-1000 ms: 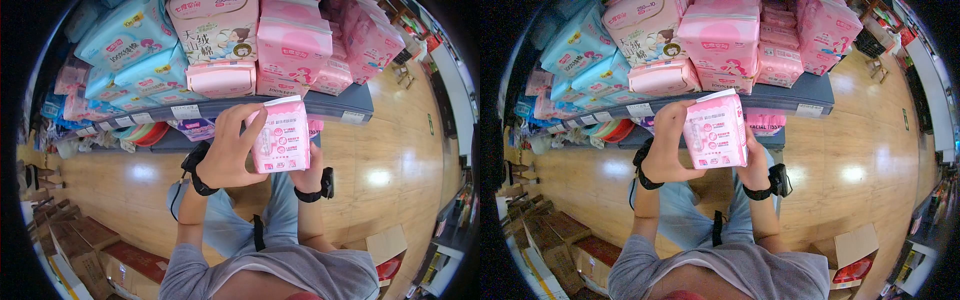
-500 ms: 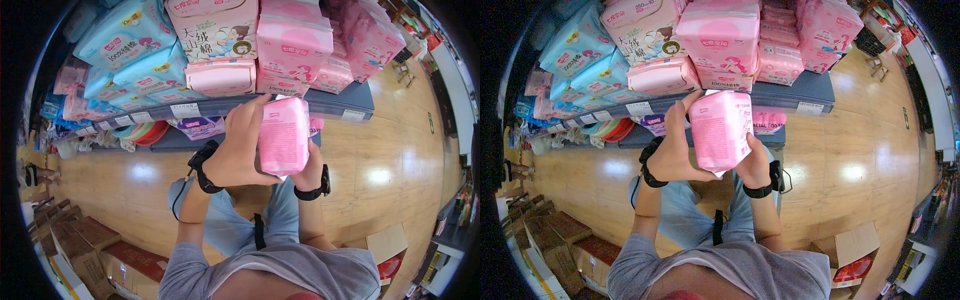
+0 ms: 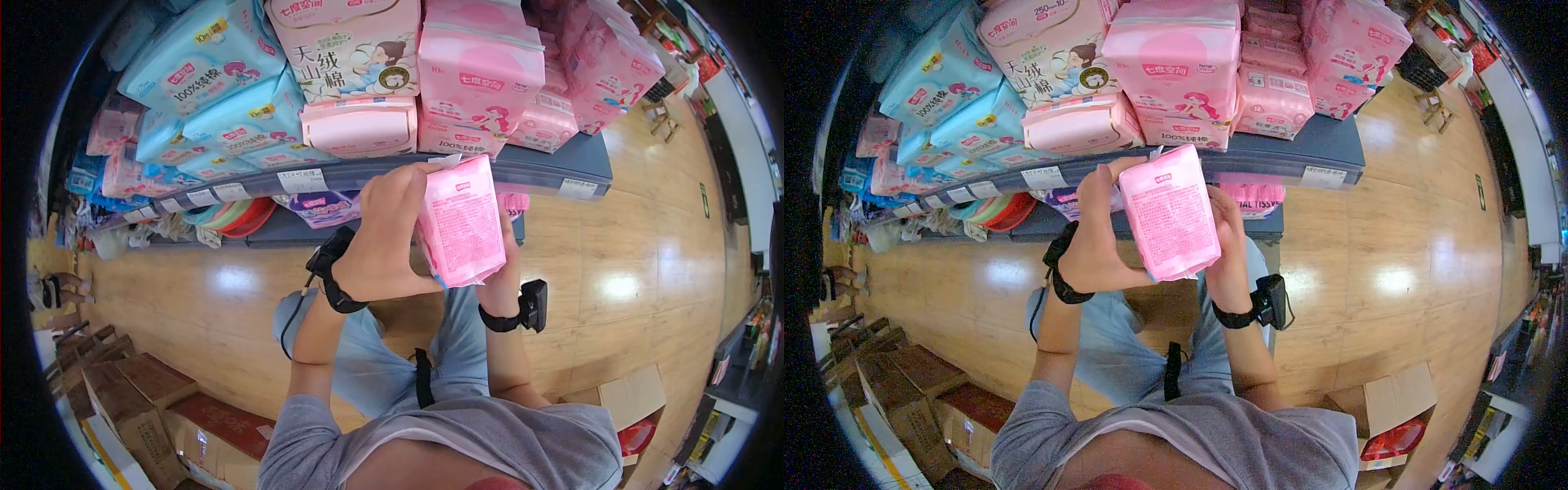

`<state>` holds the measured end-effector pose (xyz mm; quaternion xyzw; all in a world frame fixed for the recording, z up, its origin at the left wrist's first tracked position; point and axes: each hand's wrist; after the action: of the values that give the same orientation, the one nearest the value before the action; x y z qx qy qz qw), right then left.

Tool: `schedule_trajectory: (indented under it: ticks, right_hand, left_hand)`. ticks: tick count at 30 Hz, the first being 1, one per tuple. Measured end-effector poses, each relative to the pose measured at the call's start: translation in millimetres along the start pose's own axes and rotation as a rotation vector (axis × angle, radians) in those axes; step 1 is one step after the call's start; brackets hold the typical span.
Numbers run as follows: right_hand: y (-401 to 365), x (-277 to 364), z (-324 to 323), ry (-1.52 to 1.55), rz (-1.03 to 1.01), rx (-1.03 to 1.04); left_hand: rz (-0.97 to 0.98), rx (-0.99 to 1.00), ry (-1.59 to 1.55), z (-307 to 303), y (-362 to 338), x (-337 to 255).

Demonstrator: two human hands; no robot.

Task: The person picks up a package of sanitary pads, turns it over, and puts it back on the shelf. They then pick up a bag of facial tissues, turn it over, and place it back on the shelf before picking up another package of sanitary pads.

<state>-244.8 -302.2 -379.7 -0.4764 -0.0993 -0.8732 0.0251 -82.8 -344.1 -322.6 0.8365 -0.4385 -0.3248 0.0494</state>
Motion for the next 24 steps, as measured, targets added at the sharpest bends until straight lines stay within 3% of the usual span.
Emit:
schedule_trajectory:
  ticks: [4,6,10,12,13,15,17,19,21,23,24]
  right_hand:
    - [-2.6,5.4,5.8,-0.143,-0.112,-0.029]
    - [-7.2,11.4,15.4,-0.387,-0.131,-0.028]
    - [-8.7,10.2,10.7,-0.442,-0.118,-0.038]
    - [-10.7,5.9,-1.3,-0.119,0.022,0.013]
    - [-12.6,3.0,-3.6,-0.119,0.022,0.013]
    - [-17.1,-3.1,-7.5,0.480,0.049,0.046]
    - [-19.4,-12.6,-16.7,0.575,0.025,0.123]
    - [-20.0,-13.6,-17.4,0.889,-0.014,0.234]
    - [-17.7,-10.1,-19.4,0.866,0.002,0.244]
    - [-15.3,-3.0,-21.0,0.394,0.037,0.124]
    - [-9.1,7.0,-11.7,0.301,-0.054,0.091]
  left_hand:
    - [-0.057,0.023,0.041,0.5,4.3,-9.5]
    - [-0.096,0.054,0.178,2.3,4.5,-14.1]
    - [-0.078,0.046,0.201,4.8,4.1,-17.9]
    - [-0.051,0.028,0.052,2.4,4.4,-16.8]
    - [-0.050,0.028,0.053,-0.5,5.4,-17.7]
    - [-0.113,0.007,0.081,-7.9,7.7,-20.2]
    - [-0.116,0.037,0.057,-11.1,6.4,-16.4]
    - [-0.119,0.067,0.032,-11.6,5.3,-13.1]
    - [0.008,0.034,0.042,-6.9,2.9,-7.7]
    - [0.038,0.022,0.114,-6.2,-1.0,-2.4]
    - [0.069,0.010,0.187,-5.6,-2.3,-0.1]
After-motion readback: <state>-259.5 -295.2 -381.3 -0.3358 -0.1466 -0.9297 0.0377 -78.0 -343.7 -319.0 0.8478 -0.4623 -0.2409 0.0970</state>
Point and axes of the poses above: each hand's wrist, its own y-axis towards the middle knuckle, its own z-axis out of the palm, x = y × z, and after that the axes turned 15 degrees about x, right-handed
